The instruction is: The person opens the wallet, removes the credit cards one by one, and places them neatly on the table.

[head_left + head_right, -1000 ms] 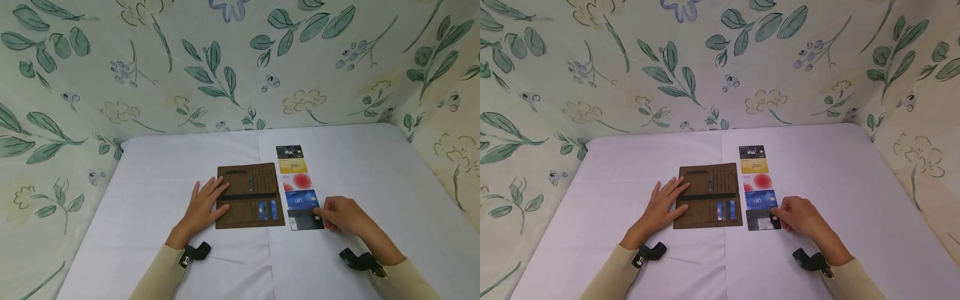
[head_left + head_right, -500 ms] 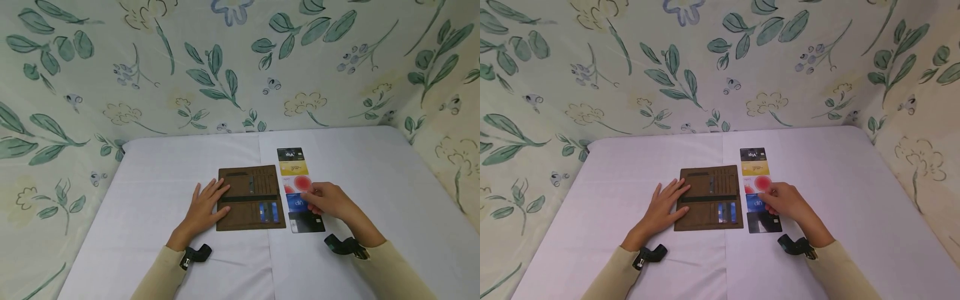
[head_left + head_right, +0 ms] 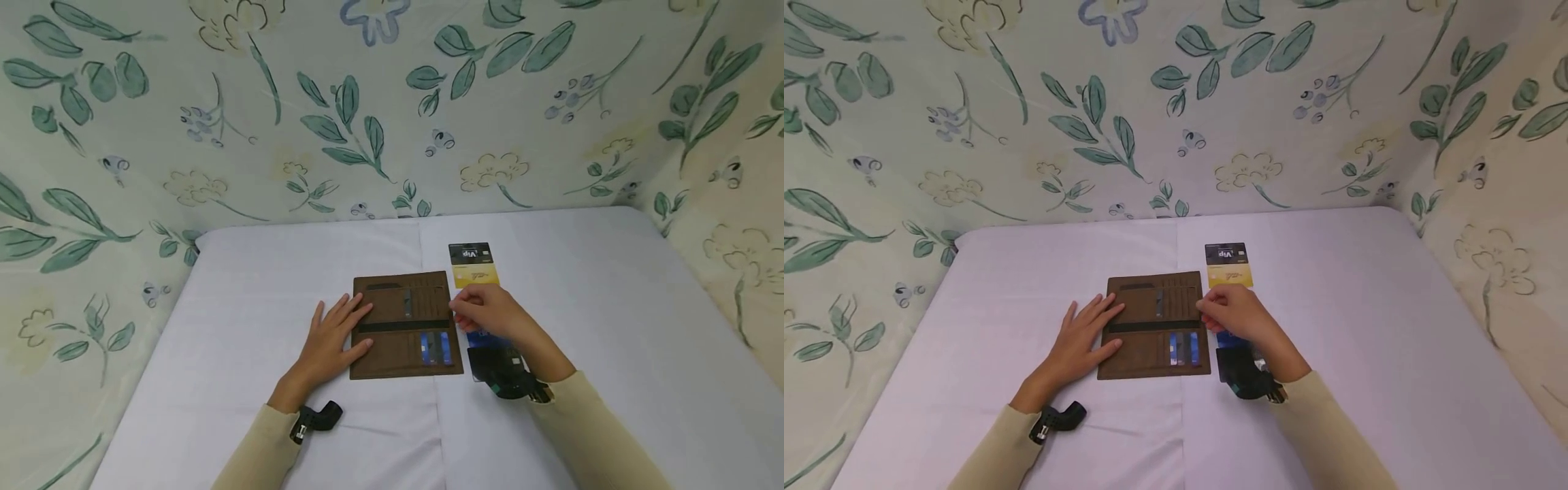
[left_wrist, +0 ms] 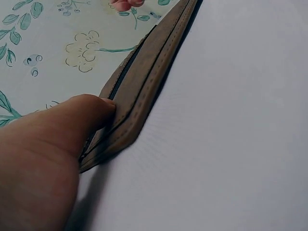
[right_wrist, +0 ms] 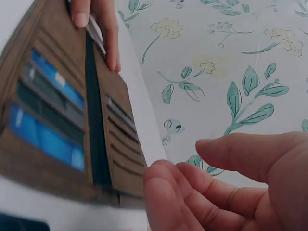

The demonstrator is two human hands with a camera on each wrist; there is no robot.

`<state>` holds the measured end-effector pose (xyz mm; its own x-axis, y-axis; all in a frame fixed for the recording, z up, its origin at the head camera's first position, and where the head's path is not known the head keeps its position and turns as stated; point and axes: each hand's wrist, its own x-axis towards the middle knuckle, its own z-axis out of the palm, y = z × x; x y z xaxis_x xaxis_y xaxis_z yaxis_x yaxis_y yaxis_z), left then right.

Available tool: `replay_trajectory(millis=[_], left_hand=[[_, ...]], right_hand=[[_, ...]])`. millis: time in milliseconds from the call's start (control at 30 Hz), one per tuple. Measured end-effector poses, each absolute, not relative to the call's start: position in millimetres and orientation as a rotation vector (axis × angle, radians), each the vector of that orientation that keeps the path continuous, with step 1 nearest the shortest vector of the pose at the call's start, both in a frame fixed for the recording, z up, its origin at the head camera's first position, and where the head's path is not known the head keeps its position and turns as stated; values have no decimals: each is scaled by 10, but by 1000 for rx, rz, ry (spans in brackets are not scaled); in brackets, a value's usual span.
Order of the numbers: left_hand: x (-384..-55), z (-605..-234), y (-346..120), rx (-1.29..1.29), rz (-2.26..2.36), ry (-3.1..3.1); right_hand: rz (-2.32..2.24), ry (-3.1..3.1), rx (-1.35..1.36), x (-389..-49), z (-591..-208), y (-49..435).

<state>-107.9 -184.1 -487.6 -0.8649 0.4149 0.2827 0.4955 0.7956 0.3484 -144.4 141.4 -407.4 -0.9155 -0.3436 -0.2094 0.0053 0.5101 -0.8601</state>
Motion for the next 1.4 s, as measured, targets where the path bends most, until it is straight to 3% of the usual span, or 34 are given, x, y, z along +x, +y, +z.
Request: replay_trajectory(millis=[467, 800, 1400], left_hand=[[-1060, -4896, -1854, -720, -622, -2786], [-1069, -4892, -1879, -711, -617, -2755], [-1068, -4882, -1869, -730, -621, -2754]], right_hand=[[-1682, 2153, -269, -1553, -4075, 962], [-1821, 2030, -19, -1620, -4154, 719], [-1816, 2002, 125, -1615, -4190, 726]])
